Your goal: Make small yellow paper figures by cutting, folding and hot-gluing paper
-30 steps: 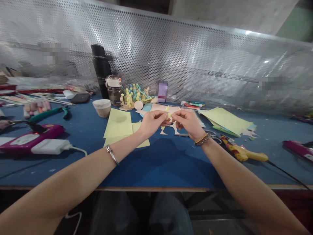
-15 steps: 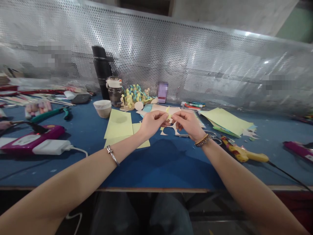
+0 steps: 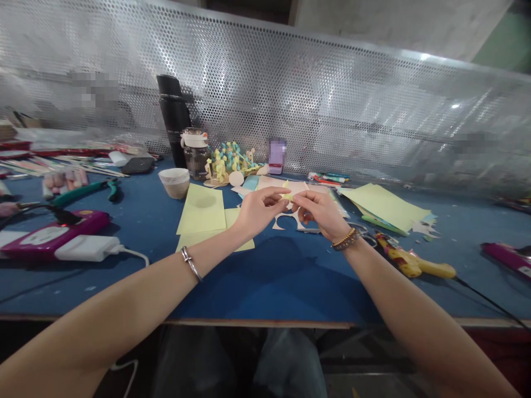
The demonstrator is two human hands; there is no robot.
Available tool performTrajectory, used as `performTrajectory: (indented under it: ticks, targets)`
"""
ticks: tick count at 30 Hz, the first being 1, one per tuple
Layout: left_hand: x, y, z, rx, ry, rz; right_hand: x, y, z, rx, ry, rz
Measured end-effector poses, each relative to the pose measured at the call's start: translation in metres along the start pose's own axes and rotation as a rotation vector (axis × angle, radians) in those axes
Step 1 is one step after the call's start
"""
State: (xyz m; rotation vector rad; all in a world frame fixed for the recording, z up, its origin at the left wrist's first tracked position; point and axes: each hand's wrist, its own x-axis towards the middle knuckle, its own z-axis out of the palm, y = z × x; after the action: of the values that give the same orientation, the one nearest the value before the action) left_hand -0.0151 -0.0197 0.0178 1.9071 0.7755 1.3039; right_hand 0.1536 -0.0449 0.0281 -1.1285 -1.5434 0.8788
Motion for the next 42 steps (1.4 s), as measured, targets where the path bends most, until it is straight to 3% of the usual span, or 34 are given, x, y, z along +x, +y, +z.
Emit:
performTrajectory:
  ticks: [6, 14, 25, 42]
  targets:
    - [-0.0001, -0.0003, 0.0014, -0.023, -0.004, 0.006, -0.0005, -0.0026, 0.0012, -0.131, 0.003, -0.052]
    - [0.0038, -0.0035, 0.0039, -0.244, -0.008, -0.114, -0.0001, -0.0006, -0.0008, -0.156, 0.023, -0.117]
    - [0.0053, -0.0038, 0.0018, -0.204, 0.024, -0.159, -0.0001, -0.0004, -0.0006, -0.176, 0.019, -0.144]
    - [0.0037, -0.0053, 0.0036, -0.145, 0.024, -0.116, 0.0011, 0.0019, -0.0013, -0.152, 0.015, -0.157]
